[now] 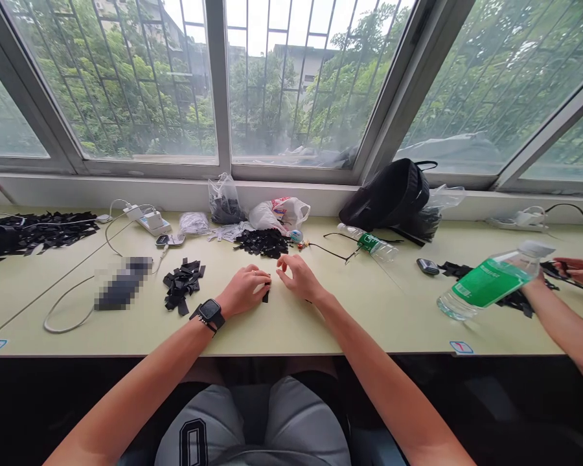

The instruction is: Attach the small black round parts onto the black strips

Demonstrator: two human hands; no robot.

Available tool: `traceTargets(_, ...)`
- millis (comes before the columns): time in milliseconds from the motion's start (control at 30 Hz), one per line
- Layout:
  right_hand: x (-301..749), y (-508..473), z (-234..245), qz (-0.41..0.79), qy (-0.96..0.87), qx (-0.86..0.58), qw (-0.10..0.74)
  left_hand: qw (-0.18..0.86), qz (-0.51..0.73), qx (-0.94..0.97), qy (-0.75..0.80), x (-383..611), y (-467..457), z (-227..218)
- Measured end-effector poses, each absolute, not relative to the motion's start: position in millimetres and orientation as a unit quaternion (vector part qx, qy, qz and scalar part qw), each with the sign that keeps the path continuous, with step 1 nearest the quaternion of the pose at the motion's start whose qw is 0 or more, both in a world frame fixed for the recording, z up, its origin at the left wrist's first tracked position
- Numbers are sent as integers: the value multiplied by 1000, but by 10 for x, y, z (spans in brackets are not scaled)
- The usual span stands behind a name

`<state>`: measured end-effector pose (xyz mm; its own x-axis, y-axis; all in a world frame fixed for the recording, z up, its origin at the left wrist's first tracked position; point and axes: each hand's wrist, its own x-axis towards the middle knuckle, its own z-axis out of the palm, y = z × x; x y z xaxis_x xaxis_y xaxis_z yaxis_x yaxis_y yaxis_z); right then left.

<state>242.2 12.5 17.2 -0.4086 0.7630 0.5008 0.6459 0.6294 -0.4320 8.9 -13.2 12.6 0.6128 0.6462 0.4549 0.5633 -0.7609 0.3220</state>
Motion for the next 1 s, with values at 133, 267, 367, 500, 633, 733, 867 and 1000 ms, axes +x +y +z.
traceTargets(133,2408,109,187,116,-853,-371,348,51,270,889,366,71,-156,142)
traceTargets(267,2400,105,167,127,-867,-342,341,34,257,887,383,54,-176,157)
traceTargets(367,2396,107,145,123,-877,-332,327,25,244,887,392,45,-181,145)
traceTargets(500,2388,86,161,117,-891,-324,295,19,228,886,402,33,-174,115)
traceTargets(633,2375,38,214,141,-902,-325,248,22,234,886,400,28,-164,118)
traceTargets(733,2377,26,230,145,-904,-326,236,23,277,882,381,37,-150,143)
traceTargets(867,2395,45,220,152,-904,-324,234,47,292,885,359,47,-144,178)
traceTargets(1000,2390,34,226,161,-905,-323,225,57,261,893,362,37,-180,206)
